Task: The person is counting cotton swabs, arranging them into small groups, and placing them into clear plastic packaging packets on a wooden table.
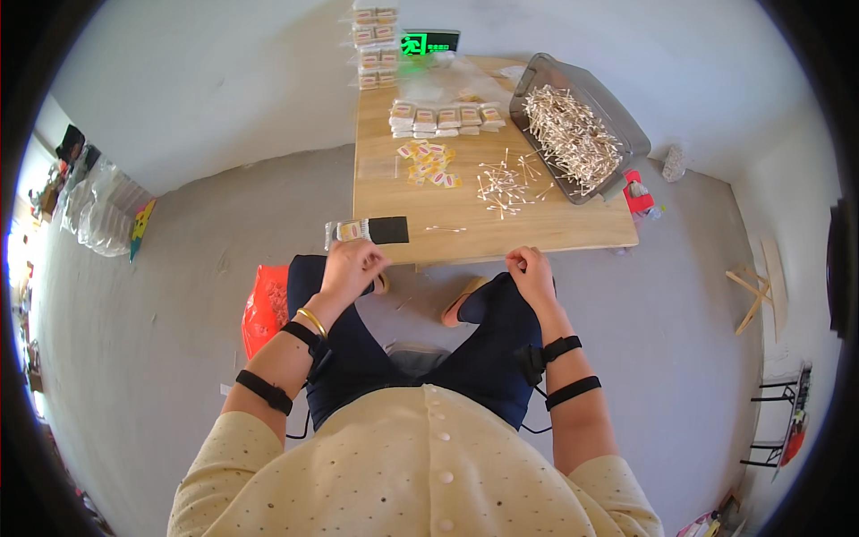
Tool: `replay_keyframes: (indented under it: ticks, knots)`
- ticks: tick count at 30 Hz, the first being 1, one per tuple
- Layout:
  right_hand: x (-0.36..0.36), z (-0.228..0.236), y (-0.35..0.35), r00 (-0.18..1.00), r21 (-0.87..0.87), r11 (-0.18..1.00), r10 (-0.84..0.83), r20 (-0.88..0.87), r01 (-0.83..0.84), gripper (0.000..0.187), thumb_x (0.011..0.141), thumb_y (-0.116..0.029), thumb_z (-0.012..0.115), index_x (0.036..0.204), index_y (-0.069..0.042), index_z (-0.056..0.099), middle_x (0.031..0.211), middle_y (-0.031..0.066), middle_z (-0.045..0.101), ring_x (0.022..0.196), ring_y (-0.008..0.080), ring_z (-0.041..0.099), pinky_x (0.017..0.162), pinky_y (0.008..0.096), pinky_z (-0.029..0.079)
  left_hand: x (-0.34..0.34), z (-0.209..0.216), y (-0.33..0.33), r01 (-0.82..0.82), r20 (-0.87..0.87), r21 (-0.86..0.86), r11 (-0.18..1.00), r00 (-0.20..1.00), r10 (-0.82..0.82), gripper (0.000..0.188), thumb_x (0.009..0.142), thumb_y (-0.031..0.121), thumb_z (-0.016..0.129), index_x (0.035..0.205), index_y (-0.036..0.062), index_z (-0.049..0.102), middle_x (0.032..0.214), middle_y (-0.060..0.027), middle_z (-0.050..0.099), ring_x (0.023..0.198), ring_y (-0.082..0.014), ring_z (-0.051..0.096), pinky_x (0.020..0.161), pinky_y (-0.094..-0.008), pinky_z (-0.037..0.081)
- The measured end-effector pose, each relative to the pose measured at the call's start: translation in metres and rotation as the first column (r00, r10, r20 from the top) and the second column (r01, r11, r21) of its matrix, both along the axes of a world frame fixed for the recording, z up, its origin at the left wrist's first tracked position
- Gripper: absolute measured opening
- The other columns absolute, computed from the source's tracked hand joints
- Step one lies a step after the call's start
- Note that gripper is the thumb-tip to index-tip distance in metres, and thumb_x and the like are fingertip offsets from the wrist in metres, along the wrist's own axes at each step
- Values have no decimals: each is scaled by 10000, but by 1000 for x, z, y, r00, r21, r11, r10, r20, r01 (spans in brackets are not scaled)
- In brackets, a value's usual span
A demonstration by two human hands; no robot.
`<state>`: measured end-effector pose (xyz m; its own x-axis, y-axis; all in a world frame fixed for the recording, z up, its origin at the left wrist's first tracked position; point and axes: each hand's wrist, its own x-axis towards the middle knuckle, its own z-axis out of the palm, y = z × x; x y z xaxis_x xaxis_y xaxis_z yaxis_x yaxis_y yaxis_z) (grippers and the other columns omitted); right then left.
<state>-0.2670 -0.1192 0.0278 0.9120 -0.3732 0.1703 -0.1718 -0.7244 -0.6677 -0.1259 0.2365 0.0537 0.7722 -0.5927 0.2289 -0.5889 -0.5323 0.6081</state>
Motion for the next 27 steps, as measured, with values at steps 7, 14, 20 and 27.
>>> replay_keyframes:
  ticks: [7, 14, 20, 27]
  knots:
    - [34, -3, 23, 978, 75, 987, 154, -139, -145, 139, 875, -181, 729, 922, -53, 702, 916, 127, 700, 822, 293, 667, 762, 407, 539, -45, -98, 17, 419, -399, 312, 853, 872, -282, 217, 874, 264, 666, 985, 91, 735, 903, -138, 741, 838, -325, 719, 784, -449, 564]
    - [18, -16, -7, 954, -76, 994, 55, -296, -81, 165, 910, -229, 724, 905, -67, 694, 924, 88, 718, 874, 274, 676, 891, 447, 499, -17, -227, -28, 481, -587, 557, 677, 804, -88, 297, 832, 248, 655, 1048, 74, 760, 1026, -178, 755, 940, -375, 724, 832, -493, 568]
    - [-5, -22, -11, 911, -274, 945, 53, -410, -178, 237, 992, -213, 597, 1136, -67, 715, 1277, 138, 622, 1232, 369, 528, 1110, 491, 355, -55, -355, -39, -381, -398, 275, 883, 791, 465, 308, 852, 256, 634, 998, 16, 758, 1059, -235, 736, 1030, -396, 707, 888, -491, 561]
    - [-3, -34, -16, 725, -324, 937, -134, -675, -128, 352, 1013, -157, 528, 1289, 48, 601, 1376, 274, 533, 1335, 445, 424, 1161, 543, 283, -175, -505, -27, -366, -647, 587, 722, 324, 690, 218, 882, 250, 665, 964, 62, 739, 882, -149, 729, 813, -311, 704, 712, -447, 551]
